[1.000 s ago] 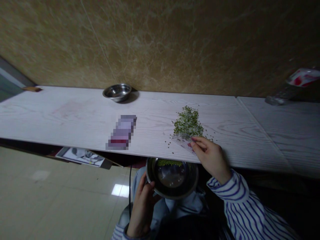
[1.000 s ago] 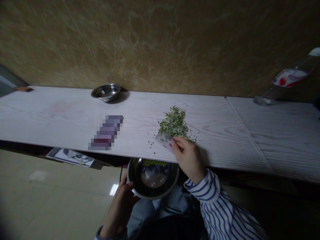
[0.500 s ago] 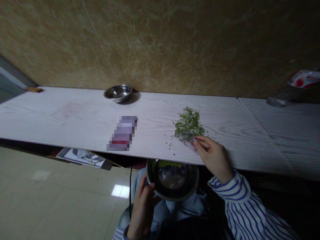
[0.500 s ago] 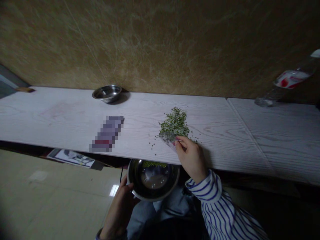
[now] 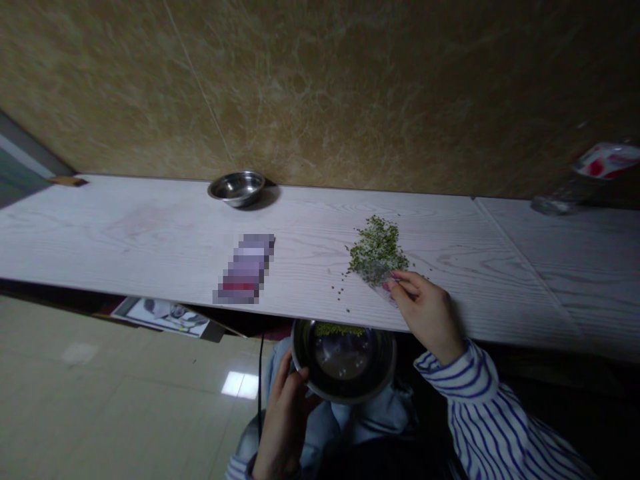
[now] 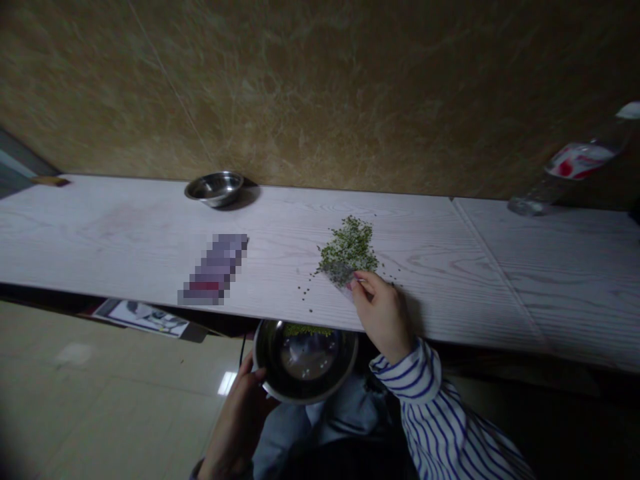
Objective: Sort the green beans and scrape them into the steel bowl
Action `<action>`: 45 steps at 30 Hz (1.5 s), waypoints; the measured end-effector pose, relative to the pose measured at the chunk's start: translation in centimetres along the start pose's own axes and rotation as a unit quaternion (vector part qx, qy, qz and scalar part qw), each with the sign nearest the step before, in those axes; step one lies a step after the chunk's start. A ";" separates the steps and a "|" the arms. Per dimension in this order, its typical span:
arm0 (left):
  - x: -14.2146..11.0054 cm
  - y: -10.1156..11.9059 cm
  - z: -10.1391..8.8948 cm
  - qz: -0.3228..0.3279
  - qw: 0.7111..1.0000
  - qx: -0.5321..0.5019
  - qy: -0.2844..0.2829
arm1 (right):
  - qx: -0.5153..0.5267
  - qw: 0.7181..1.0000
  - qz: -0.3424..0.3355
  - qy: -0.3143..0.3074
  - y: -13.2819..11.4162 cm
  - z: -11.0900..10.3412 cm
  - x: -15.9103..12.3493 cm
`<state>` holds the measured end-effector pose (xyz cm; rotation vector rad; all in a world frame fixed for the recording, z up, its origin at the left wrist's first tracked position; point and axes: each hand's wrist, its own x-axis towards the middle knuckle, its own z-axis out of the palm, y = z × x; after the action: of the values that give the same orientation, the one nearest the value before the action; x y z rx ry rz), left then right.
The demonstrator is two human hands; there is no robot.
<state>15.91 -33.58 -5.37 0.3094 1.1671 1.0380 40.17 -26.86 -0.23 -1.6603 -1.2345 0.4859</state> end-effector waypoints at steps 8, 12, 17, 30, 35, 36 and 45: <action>0.5 -0.4 -0.2 0.004 1.000 0.002 0.005 | -0.002 1.000 -0.018 0.002 0.0 0.3 0.6; 0.5 -0.3 -0.3 0.003 1.000 -0.004 0.001 | -0.016 1.000 -0.024 -0.008 -0.3 0.5 0.7; 0.4 -0.2 -0.2 0.008 1.000 0.002 -0.003 | -0.003 0.999 -0.029 -0.015 -0.1 0.4 0.7; 0.3 0.4 -0.6 0.018 1.000 0.005 -0.010 | 0.002 0.998 -0.039 -0.054 -0.5 1.5 2.1; 0.5 1.2 -1.5 0.045 0.999 0.023 0.006 | -0.022 0.996 -0.044 -0.069 -0.9 2.2 2.5; 0.6 1.3 -1.7 0.048 0.999 0.025 0.009 | -0.029 0.996 -0.047 -0.074 -0.9 2.3 2.5; 0.7 1.7 -2.4 0.048 0.999 0.024 -0.009 | -0.022 0.994 -0.044 -0.100 -1.4 2.8 2.3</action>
<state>12.97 -32.84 -5.68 0.4160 1.1710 1.0896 38.24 -23.50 0.23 -1.6164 -1.4676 0.5842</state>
